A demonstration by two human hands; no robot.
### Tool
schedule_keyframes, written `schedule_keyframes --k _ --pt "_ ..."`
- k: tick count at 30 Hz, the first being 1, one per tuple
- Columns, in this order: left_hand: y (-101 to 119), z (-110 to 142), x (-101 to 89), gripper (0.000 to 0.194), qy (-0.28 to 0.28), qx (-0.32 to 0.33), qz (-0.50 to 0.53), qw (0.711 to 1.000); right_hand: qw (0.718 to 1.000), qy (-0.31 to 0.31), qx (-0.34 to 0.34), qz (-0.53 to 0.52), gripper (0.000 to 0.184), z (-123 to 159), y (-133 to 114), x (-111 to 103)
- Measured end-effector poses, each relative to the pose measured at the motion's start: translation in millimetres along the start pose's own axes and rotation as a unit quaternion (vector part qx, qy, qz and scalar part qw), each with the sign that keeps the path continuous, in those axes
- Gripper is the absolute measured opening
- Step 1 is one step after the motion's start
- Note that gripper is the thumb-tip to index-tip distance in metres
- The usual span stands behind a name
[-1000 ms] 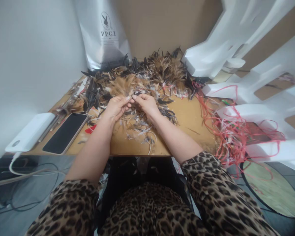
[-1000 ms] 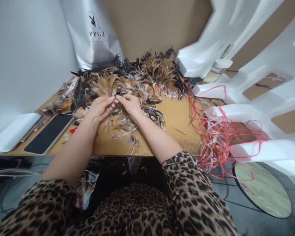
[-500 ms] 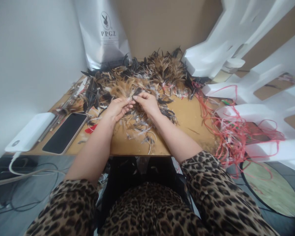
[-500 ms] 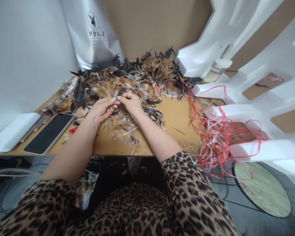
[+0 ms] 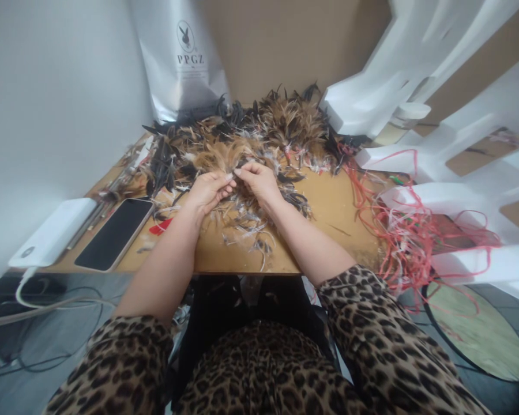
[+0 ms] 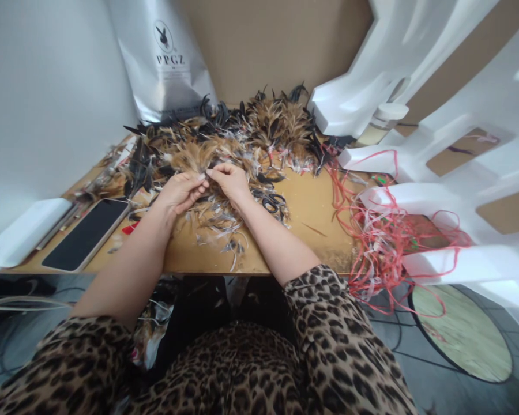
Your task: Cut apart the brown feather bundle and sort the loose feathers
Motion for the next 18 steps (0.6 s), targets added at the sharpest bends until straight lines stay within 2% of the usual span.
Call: schedule_keyframes --k 7,11,12,14,18 --pt "3 4 6.5 0.02 -0.003 0.034 -0.075 0.997 0.999 -0.009 -0.024 0.024 0.03 -1 0 0" --pt "6 1 0.4 0.02 -0.001 0.051 -0.071 0.996 0.986 -0.046 -0.078 0.142 0.022 -8 0 -9" --pt "6 0 -2.1 0.019 0.009 0.049 -0.06 0.997 0.973 -0.065 -0.104 0.194 0.02 -9 0 -12" --pt "7 -2 -6.8 0.018 0.033 0.044 -0.026 0.998 0.931 -0.112 -0.156 0.31 0.016 -11 0 -16" --pt "8 -3 -11.2 0.015 0.059 0.033 0.035 0.997 0.814 -0.162 -0.236 0.506 0.022 -6 -3 -19"
Point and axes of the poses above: each hand's wrist, its own z-axis away from the middle knuckle, its own x-axis out of the palm, y = z × x, the point moved 4 cm from there along -z, towards the middle knuckle, and after that the axes turned 13 degrees about z, right-handed, at the moved point
